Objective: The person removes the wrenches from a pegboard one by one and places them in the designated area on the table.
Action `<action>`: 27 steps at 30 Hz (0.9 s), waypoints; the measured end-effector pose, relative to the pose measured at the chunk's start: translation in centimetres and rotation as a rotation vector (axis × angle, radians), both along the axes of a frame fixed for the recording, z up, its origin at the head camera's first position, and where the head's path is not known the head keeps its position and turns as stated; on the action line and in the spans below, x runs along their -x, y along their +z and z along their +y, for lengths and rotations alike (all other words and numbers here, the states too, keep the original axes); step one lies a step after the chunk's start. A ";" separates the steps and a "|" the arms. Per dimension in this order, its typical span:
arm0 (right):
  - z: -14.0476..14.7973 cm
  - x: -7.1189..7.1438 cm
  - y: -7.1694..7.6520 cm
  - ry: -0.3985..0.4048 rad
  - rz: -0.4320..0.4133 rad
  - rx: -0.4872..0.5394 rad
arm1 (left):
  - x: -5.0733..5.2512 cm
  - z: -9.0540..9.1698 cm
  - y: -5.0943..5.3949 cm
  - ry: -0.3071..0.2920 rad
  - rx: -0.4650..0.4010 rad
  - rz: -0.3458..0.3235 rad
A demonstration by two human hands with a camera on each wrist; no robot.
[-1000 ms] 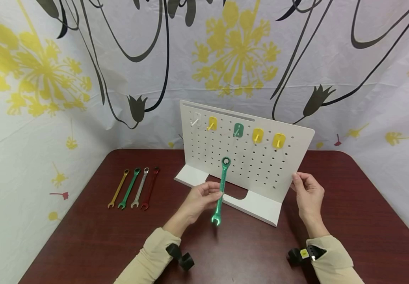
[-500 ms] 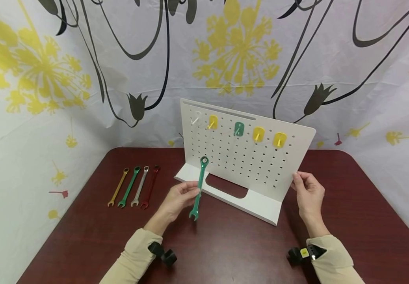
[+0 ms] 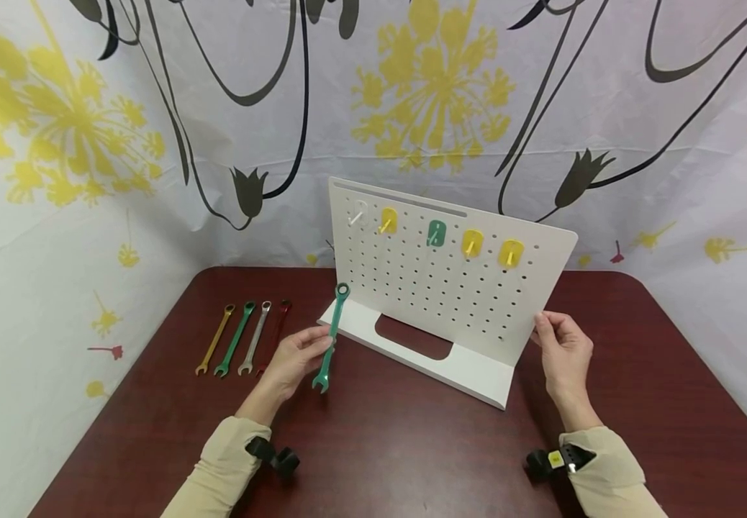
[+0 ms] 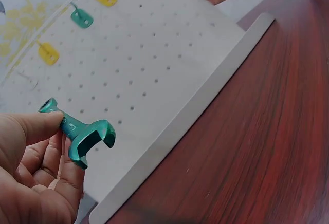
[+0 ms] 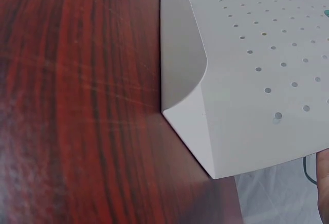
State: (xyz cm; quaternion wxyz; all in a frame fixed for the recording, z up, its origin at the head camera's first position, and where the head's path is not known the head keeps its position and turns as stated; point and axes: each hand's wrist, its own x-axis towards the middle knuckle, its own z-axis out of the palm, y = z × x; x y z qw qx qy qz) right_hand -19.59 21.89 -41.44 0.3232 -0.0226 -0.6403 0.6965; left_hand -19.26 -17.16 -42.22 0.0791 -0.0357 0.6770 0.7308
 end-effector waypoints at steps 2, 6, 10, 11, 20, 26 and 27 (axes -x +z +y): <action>-0.3 -0.3 0.5 0.006 0.005 0.001 | 0.1 -0.6 -0.1 0.004 0.007 -0.003; -0.6 -0.7 0.9 0.010 0.009 0.000 | 0.2 -2.0 -0.2 0.024 0.024 -0.013; -0.5 -0.7 0.8 0.013 0.009 0.008 | 0.4 -3.5 -0.4 0.047 0.053 -0.023; -0.5 -0.7 0.8 0.014 0.009 0.010 | 0.4 -3.9 -0.5 0.058 0.061 -0.029; -0.5 -0.7 0.7 0.012 0.004 0.007 | 0.4 -7.3 -0.5 0.115 0.120 -0.075; -0.5 -0.7 0.8 0.019 0.014 0.020 | 0.5 -9.4 -0.3 0.145 0.183 -0.057; -0.6 -0.7 0.8 0.018 0.014 0.022 | 0.5 -9.6 -0.4 0.151 0.192 -0.055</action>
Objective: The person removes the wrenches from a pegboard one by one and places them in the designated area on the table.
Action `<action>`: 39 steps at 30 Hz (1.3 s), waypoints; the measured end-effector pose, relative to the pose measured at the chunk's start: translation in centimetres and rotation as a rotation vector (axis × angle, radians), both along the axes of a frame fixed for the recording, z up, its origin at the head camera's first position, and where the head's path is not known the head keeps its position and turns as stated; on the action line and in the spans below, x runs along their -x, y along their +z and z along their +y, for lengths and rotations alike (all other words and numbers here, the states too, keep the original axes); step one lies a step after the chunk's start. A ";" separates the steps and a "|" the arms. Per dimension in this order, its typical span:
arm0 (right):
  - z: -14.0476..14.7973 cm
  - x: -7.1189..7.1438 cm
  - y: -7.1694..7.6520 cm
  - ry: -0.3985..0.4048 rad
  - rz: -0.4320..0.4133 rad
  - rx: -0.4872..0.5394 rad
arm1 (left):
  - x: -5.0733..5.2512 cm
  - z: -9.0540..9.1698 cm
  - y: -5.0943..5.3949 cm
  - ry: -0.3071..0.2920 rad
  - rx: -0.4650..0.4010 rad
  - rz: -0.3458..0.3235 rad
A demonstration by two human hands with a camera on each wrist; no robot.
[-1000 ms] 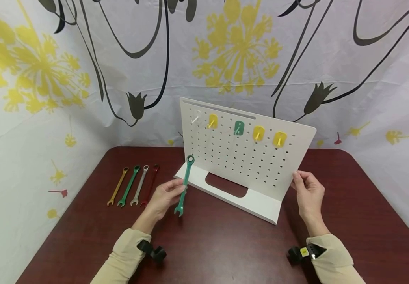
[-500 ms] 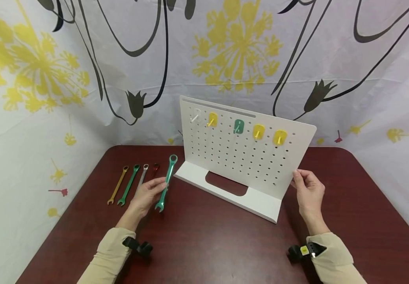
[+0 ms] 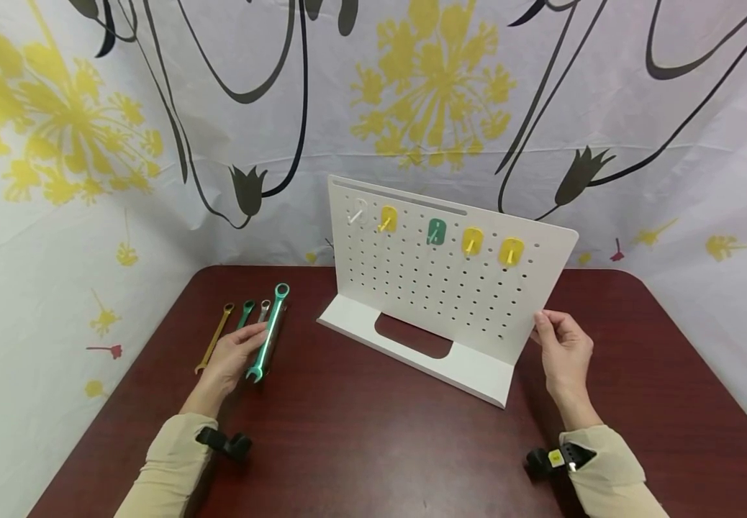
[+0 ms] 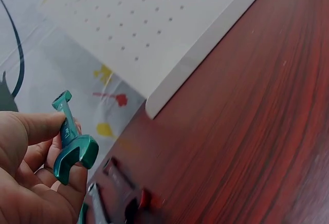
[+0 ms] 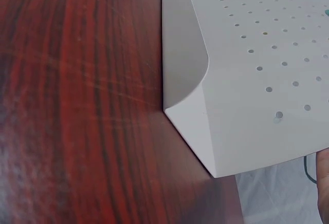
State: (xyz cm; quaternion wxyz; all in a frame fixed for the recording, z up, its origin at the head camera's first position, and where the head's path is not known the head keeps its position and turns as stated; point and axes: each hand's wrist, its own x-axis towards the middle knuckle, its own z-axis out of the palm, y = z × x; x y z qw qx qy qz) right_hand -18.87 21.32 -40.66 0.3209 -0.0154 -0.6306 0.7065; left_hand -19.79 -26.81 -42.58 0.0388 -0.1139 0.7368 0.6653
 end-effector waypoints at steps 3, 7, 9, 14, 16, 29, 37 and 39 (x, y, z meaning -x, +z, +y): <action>0.0 0.0 0.0 -0.003 -0.002 -0.001 | 0.1 -0.8 -0.1 0.017 0.021 0.001; 0.3 0.4 -0.5 -0.006 -0.006 0.004 | 0.1 -1.8 -0.2 0.039 0.034 -0.005; 0.6 0.7 -1.0 -0.011 -0.009 0.006 | 0.1 -2.4 -0.2 0.048 0.045 -0.005; 1.0 1.2 -1.8 -0.025 -0.022 -0.003 | 0.3 -3.6 -0.1 0.070 0.109 0.007; 1.0 1.2 -1.8 -0.028 -0.023 -0.008 | 0.3 -4.0 -0.1 0.085 0.115 0.011; 0.0 -0.1 0.2 -0.009 0.000 -0.027 | 0.3 -6.8 -0.2 0.154 0.219 -0.014; 0.5 0.5 -0.9 -0.014 -0.010 -0.023 | 0.3 -8.7 -0.6 0.214 0.295 -0.040; 0.7 0.8 -1.4 -0.019 -0.010 -0.015 | 0.3 -9.1 -0.6 0.221 0.306 -0.046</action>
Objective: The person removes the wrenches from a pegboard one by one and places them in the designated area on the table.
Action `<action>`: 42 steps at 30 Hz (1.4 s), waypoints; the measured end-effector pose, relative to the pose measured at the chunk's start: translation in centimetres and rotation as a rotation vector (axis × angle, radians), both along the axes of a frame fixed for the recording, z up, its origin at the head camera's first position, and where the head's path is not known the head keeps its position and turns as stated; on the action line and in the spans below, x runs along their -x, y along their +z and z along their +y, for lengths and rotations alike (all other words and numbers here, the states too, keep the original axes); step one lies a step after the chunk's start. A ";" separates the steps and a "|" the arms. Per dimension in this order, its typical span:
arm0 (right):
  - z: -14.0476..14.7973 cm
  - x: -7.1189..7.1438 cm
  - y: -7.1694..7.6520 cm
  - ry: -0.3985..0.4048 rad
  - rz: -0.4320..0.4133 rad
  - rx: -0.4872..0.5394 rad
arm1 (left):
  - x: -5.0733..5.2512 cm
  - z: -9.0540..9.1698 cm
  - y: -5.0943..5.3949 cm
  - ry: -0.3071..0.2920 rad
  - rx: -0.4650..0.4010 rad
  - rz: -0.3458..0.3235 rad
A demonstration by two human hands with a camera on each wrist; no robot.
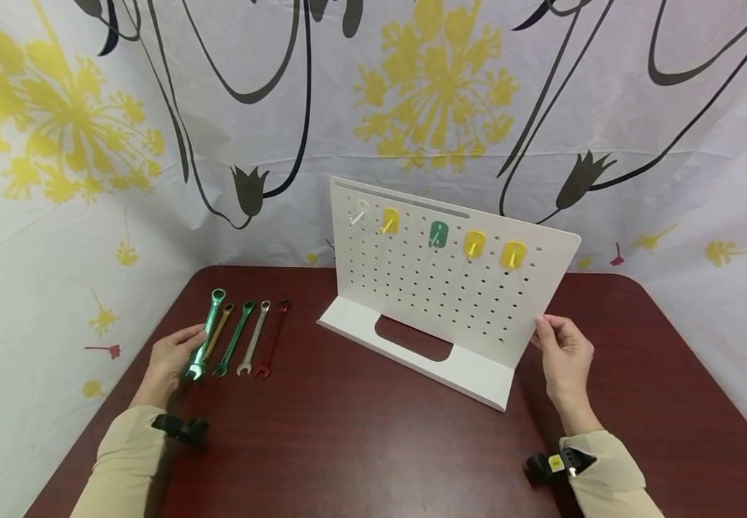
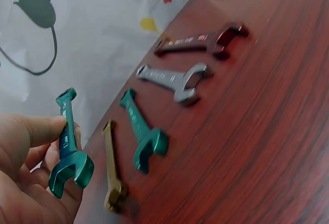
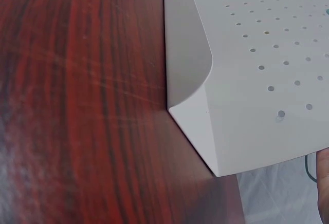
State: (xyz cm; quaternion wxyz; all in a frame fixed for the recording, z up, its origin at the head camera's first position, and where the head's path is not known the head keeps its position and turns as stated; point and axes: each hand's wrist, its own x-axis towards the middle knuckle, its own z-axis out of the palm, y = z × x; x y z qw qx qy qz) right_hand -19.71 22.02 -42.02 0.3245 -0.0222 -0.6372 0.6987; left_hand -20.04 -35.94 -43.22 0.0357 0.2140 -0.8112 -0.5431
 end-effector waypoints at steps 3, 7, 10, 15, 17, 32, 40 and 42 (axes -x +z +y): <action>-0.2 -0.3 0.3 0.003 0.001 -0.002 | -0.1 -0.6 -0.1 0.014 0.009 -0.007; -0.7 -0.9 1.3 0.011 0.002 -0.017 | -0.1 -1.4 -0.4 0.023 0.021 -0.003; -0.7 -0.8 1.4 0.007 0.002 -0.028 | -0.2 -1.9 -0.6 0.023 0.041 -0.009; -0.7 -0.7 1.5 0.004 0.003 -0.036 | -0.2 -2.3 -0.9 0.025 0.086 -0.027; -0.7 -0.7 1.5 0.005 0.003 -0.036 | -0.2 -2.4 -0.9 0.022 0.108 -0.032; -0.7 -0.7 1.4 0.013 0.004 -0.028 | -0.1 -2.9 -1.5 -0.012 0.201 -0.052; -0.3 -0.4 0.7 0.004 -0.006 -0.031 | 0.1 -2.9 -1.4 -0.037 0.306 -0.013; 0.0 -0.2 0.2 -0.003 -0.013 -0.037 | 0.1 -2.7 -1.5 -0.037 0.324 -0.014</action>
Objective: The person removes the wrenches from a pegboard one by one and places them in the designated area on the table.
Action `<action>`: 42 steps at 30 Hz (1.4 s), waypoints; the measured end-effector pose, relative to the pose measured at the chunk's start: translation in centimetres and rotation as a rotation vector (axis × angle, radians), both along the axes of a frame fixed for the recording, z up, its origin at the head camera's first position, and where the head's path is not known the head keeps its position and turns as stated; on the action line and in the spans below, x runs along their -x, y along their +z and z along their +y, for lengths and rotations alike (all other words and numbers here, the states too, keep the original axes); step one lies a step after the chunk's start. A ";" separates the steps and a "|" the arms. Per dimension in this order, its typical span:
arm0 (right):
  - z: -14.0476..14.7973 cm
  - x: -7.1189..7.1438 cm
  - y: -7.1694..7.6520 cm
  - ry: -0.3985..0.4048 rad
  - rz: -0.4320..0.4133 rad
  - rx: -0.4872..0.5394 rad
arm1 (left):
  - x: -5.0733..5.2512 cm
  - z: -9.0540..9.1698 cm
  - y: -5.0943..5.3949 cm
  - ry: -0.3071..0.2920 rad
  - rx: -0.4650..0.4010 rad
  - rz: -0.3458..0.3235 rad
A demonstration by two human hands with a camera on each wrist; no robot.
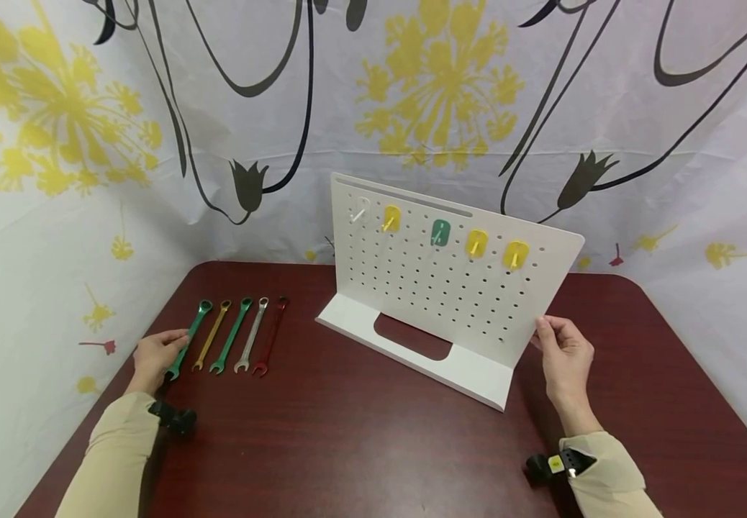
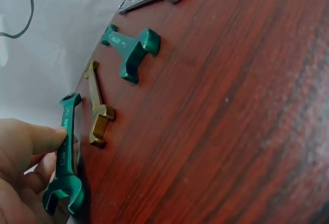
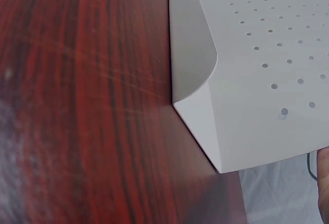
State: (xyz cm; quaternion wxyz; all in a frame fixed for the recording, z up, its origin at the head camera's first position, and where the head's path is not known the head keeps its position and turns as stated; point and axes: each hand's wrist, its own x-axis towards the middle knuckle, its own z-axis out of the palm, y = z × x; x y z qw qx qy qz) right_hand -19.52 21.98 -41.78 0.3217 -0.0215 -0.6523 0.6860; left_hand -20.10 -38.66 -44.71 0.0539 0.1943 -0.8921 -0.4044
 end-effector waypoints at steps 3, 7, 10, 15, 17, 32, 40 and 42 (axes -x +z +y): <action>0.3 0.3 -0.5 -0.010 -0.007 0.003 | 0.1 0.0 0.1 -0.001 0.039 -0.002; 0.3 0.5 -0.7 -0.018 -0.004 0.007 | 0.3 0.0 0.0 0.004 0.111 0.002; 0.3 0.5 -0.7 -0.017 0.004 0.012 | 0.4 -0.1 -0.1 0.005 0.164 0.011; 0.2 0.5 -0.7 -0.013 0.012 0.013 | 0.4 0.0 -0.1 0.003 0.209 0.032; 0.2 0.5 -0.8 -0.012 0.014 0.011 | 0.5 0.0 0.0 0.008 0.209 0.040; 0.0 0.1 -0.1 0.007 0.012 0.041 | 0.7 0.2 -0.4 0.014 0.278 0.118; -0.1 -0.1 0.0 -0.006 -0.009 0.022 | 0.6 0.4 -0.4 0.023 0.288 0.141; -0.3 -0.4 0.3 -0.009 -0.014 0.005 | 0.5 0.4 -0.4 0.026 0.284 0.134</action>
